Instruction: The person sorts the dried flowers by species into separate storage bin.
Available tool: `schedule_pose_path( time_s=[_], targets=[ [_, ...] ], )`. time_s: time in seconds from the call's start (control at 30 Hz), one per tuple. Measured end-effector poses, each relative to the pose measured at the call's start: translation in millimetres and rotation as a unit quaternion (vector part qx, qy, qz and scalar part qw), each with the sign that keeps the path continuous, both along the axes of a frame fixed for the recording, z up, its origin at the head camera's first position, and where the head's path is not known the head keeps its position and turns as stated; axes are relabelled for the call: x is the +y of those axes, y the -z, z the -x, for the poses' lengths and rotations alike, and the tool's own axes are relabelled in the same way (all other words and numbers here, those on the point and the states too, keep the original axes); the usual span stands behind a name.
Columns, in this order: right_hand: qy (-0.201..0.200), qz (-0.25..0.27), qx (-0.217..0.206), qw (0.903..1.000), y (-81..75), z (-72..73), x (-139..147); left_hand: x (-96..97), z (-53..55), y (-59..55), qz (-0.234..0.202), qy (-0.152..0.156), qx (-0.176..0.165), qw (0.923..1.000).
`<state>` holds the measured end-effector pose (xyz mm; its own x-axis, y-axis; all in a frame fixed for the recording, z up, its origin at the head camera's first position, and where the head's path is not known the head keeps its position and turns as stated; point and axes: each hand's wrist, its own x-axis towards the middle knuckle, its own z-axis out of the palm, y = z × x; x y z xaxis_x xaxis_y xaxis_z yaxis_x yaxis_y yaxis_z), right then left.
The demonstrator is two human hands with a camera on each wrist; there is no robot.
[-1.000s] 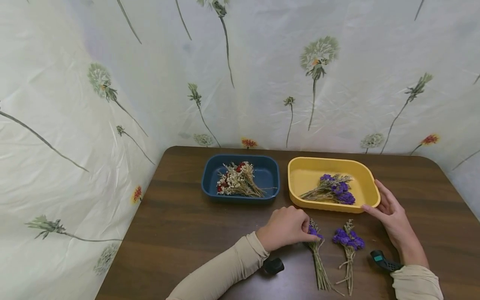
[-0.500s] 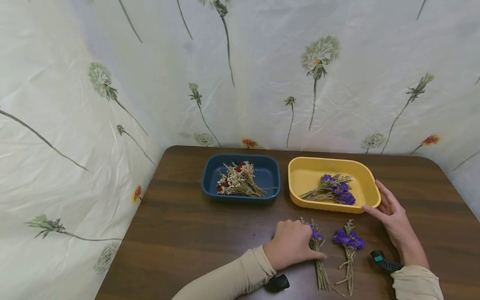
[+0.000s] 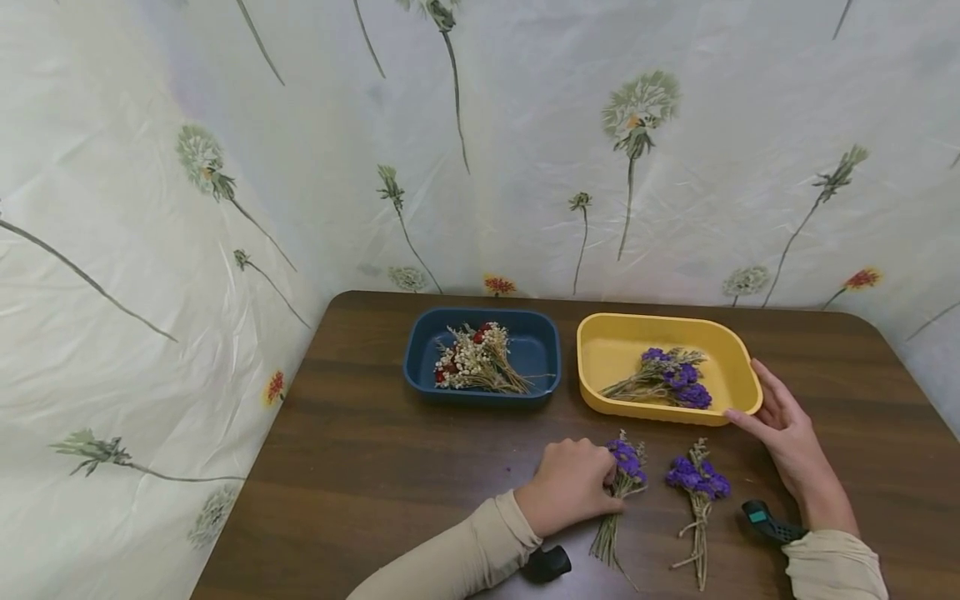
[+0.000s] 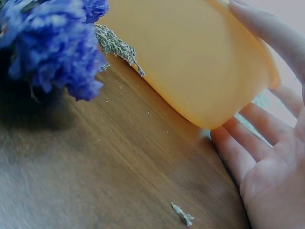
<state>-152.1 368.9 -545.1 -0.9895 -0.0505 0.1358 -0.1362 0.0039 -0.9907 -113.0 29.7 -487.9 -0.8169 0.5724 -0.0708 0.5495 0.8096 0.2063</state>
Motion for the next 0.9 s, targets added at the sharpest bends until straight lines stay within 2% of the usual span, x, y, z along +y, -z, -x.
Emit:
schedule_pose_path(
  time_s=[0.3,0.67,0.77,0.9],
  targets=[
    [0.000,0.000,0.000,1.0000,0.5,-1.6,0.7,-12.2,11.5,-2.7,-0.023,0.002,-0.054,0.9983],
    [0.002,-0.001,-0.007,1.0000,-0.8,-0.9,0.0,-26.1,23.5,-3.6,-0.076,-0.007,-0.038,0.9964],
    [0.002,0.003,-0.007,1.0000,0.1,-0.7,0.5,-28.2,26.2,-5.6,-0.079,-0.009,-0.050,0.9956],
    [-0.001,0.005,-0.005,1.0000,0.9,-0.5,0.8,-30.2,29.3,-5.5,-0.071,0.003,-0.071,0.9950]
  ],
)
